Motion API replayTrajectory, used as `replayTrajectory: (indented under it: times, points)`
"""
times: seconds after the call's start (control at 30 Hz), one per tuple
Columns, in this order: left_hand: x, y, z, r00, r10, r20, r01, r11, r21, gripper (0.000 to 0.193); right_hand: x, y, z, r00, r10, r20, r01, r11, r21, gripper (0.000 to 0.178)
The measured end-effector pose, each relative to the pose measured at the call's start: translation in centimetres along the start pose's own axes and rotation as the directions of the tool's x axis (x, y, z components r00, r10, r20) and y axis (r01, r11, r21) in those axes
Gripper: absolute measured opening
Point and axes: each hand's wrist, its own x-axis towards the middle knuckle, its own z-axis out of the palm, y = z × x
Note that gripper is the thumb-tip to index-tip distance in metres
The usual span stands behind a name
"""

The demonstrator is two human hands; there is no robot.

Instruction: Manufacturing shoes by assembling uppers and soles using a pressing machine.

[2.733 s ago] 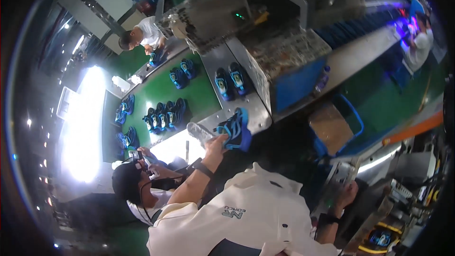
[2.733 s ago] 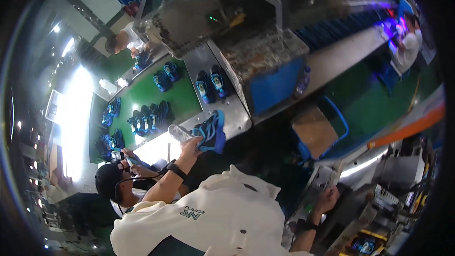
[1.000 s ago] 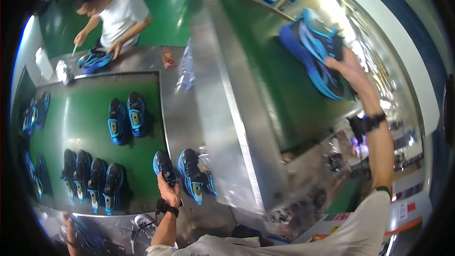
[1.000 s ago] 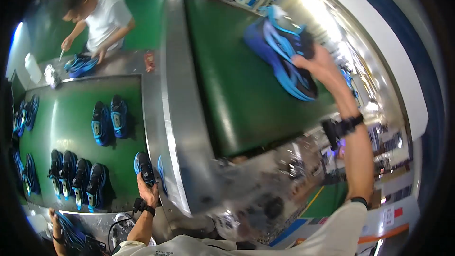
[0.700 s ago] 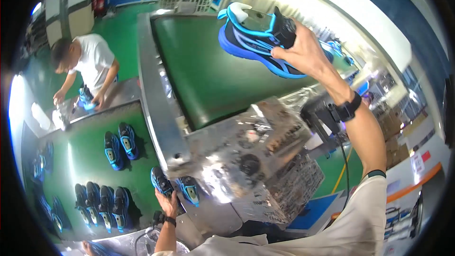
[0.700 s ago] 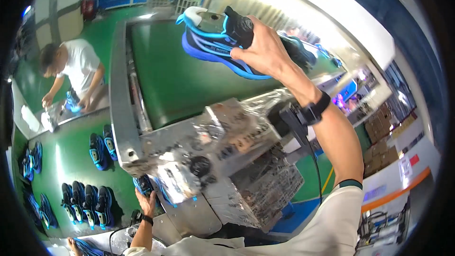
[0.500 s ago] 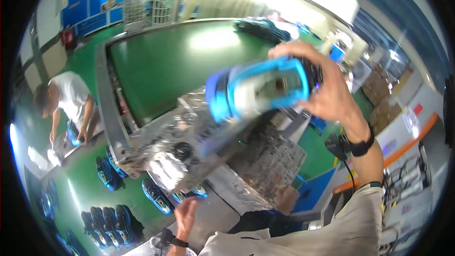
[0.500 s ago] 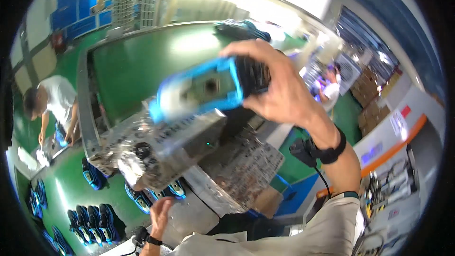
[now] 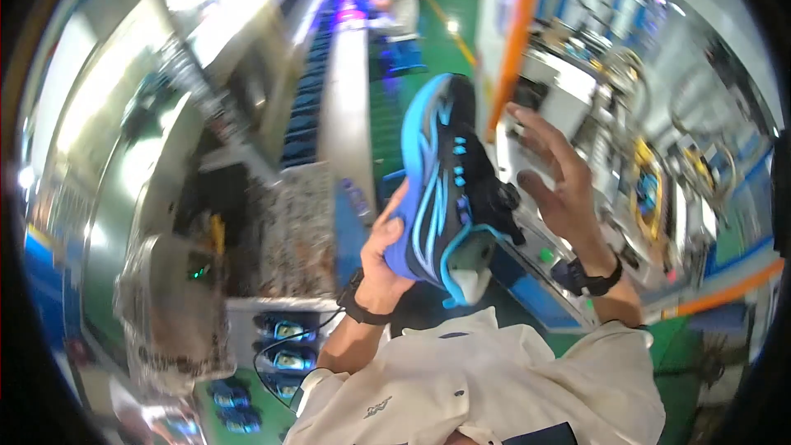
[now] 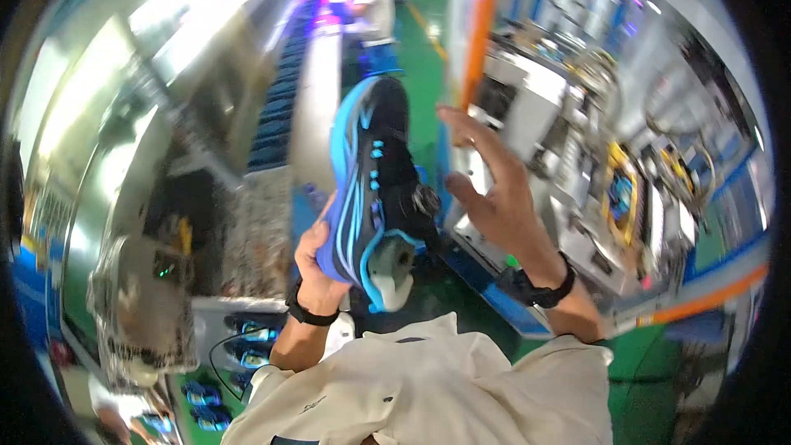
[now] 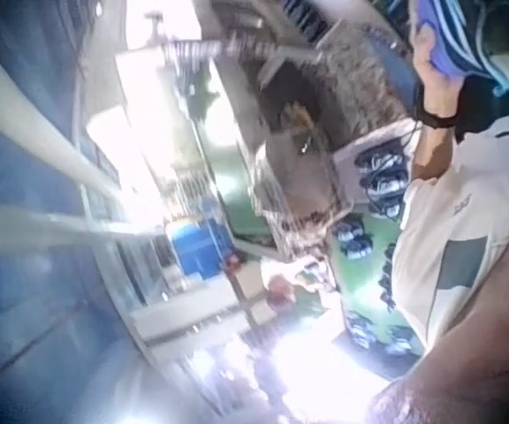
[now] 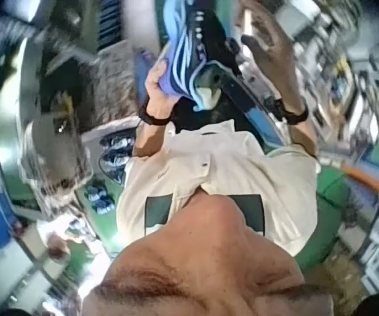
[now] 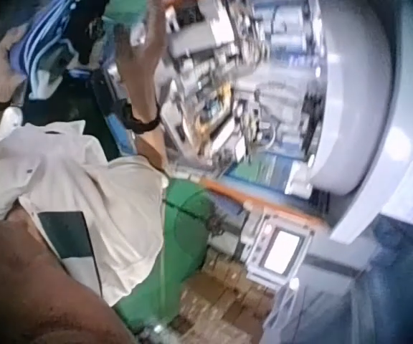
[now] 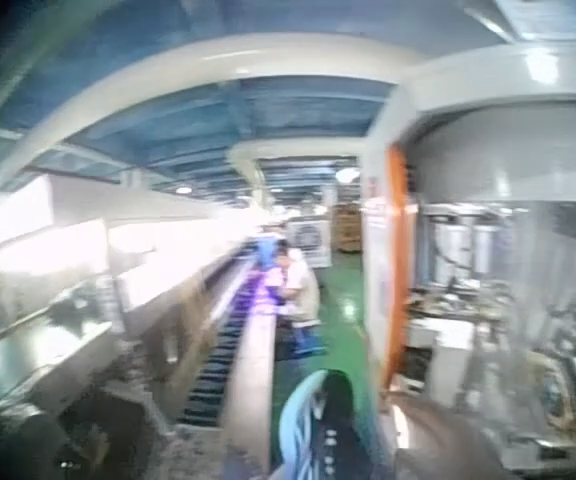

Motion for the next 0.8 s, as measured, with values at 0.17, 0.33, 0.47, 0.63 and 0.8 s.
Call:
replayTrajectory:
  times: [0.17,0.33,0.47,0.63,0.8]
  points:
    - [6.8,-13.6,1.8,0.993,-0.117,0.011,0.111,0.967,0.229,0.071,-12.4,6.1,-8.2,0.825,0.553,-0.115,-0.431,0.749,0.504,0.079]
    - [10.3,-30.2,5.7,0.947,-0.299,0.116,0.171,0.776,0.607,0.063,-21.0,10.8,-16.1,0.455,0.742,-0.492,-0.405,0.665,0.628,0.061]
    - [15.1,-39.2,6.7,0.832,-0.524,0.183,0.278,0.680,0.679,0.070,-27.6,12.7,-23.1,0.243,0.660,-0.711,-0.374,0.740,0.559,0.059]
    - [25.4,-51.3,6.4,0.828,-0.559,-0.048,0.312,0.387,0.868,0.067,-32.5,11.8,-31.8,0.064,0.507,-0.860,-0.482,0.770,0.418,0.060]
    - [32.9,-63.5,2.8,0.967,-0.247,-0.062,0.100,0.144,0.985,0.063,-36.1,9.2,-35.7,-0.036,0.311,-0.950,-0.616,0.742,0.266,0.061]
